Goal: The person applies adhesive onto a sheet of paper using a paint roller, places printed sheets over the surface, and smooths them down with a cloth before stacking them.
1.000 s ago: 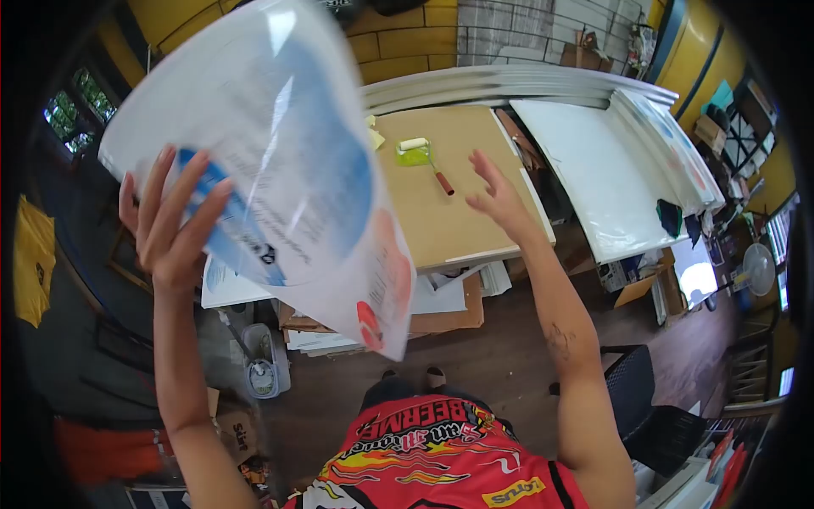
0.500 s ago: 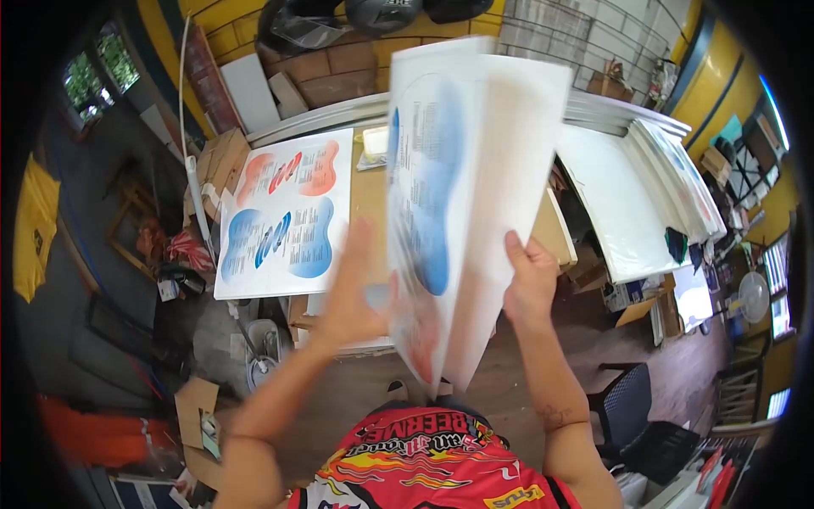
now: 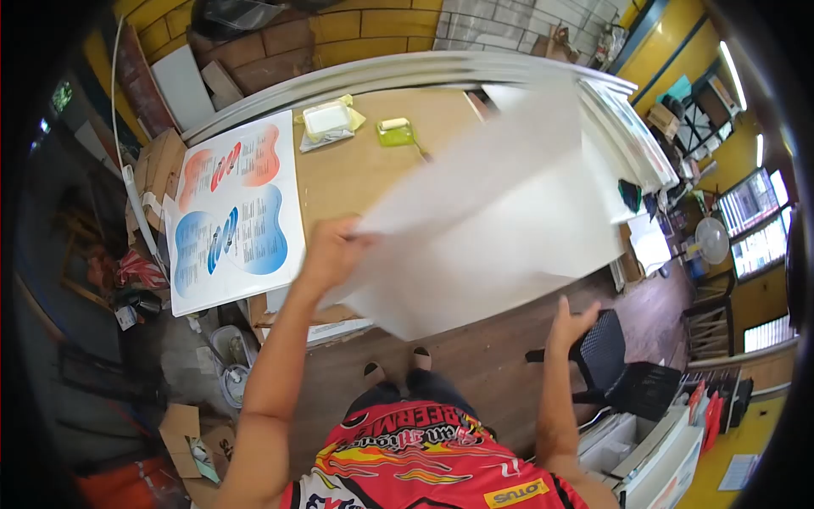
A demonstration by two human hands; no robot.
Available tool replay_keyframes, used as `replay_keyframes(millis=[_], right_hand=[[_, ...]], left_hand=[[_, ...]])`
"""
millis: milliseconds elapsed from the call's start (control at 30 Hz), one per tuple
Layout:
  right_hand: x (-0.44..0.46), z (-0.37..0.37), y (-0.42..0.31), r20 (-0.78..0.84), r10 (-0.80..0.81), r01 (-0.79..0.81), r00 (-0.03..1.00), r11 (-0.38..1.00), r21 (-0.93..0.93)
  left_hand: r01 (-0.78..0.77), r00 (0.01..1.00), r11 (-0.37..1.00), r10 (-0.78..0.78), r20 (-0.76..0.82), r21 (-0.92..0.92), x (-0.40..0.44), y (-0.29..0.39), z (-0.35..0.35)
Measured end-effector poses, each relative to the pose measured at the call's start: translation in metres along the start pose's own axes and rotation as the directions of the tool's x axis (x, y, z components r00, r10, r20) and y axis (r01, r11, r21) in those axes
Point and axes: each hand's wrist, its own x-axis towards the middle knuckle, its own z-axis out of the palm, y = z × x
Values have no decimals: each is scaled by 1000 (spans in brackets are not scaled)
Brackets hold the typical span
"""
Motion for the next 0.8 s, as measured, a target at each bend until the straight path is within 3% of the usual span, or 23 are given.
replay_keyframes(millis=[33, 100, 133, 200, 233, 267, 300, 367, 400, 433, 500, 533, 600, 667, 700, 733, 800], right_hand=[[-1, -2, -4, -98, -165, 128, 981, 943, -308], [2, -14, -37, 18, -273, 270, 962, 936, -224], [6, -16, -56, 62, -321, 327, 945, 928, -180], [28, -2, -52, 213, -271, 289, 939, 956, -59], [46, 4, -47, 291, -254, 266, 922, 964, -1], [63, 17, -21, 256, -242, 241, 936, 970, 36], [82, 24, -3, 450, -101, 55, 887, 992, 113], [112, 38, 31, 794, 114, -354, 597, 926, 133], [124, 48, 49, 830, 167, -412, 533, 908, 82], [129, 65, 57, 869, 206, -464, 450, 885, 30], [138, 103, 83, 893, 215, -644, 396, 758, 103], [144, 123, 98, 899, 223, -678, 377, 728, 104], [161, 163, 132, 887, 266, -705, 376, 703, 88], [173, 209, 167, 856, 332, -714, 397, 698, 60], [180, 228, 172, 862, 360, -737, 356, 675, 22], [186, 246, 171, 864, 394, -761, 313, 648, -19], [195, 277, 172, 862, 462, -778, 209, 613, -139]], left_hand=[[-73, 989, 993, 60, 136, 92, 4, -5, 12], [-219, 929, 942, 121, 350, 256, -2, -4, 42], [-220, 909, 925, 78, 410, 311, -7, -6, 56], [-243, 853, 882, -4, 522, 403, -10, -15, 82], [-225, 841, 905, -6, 541, 360, -6, -15, 86], [-201, 832, 926, -12, 555, 320, -4, -15, 86], [-170, 826, 943, -21, 564, 284, -1, -17, 87], [-86, 812, 969, -67, 580, 233, 12, -33, 91], [-40, 809, 975, -96, 579, 217, 22, -43, 91], [-57, 821, 952, -127, 557, 300, 33, -50, 92], [-69, 841, 880, -203, 502, 471, 53, -66, 98], [-11, 924, 868, -180, 336, 496, 58, -79, 100], [83, 996, 856, -93, -6, 511, 77, -103, 119], [101, 978, 747, 48, -204, 657, 95, -124, 128], [120, 952, 678, 129, -278, 725, 98, -136, 127], [220, 964, 652, -32, -263, 726, 92, -157, 131], [310, 950, 509, -197, -242, 803, 80, -171, 149]])
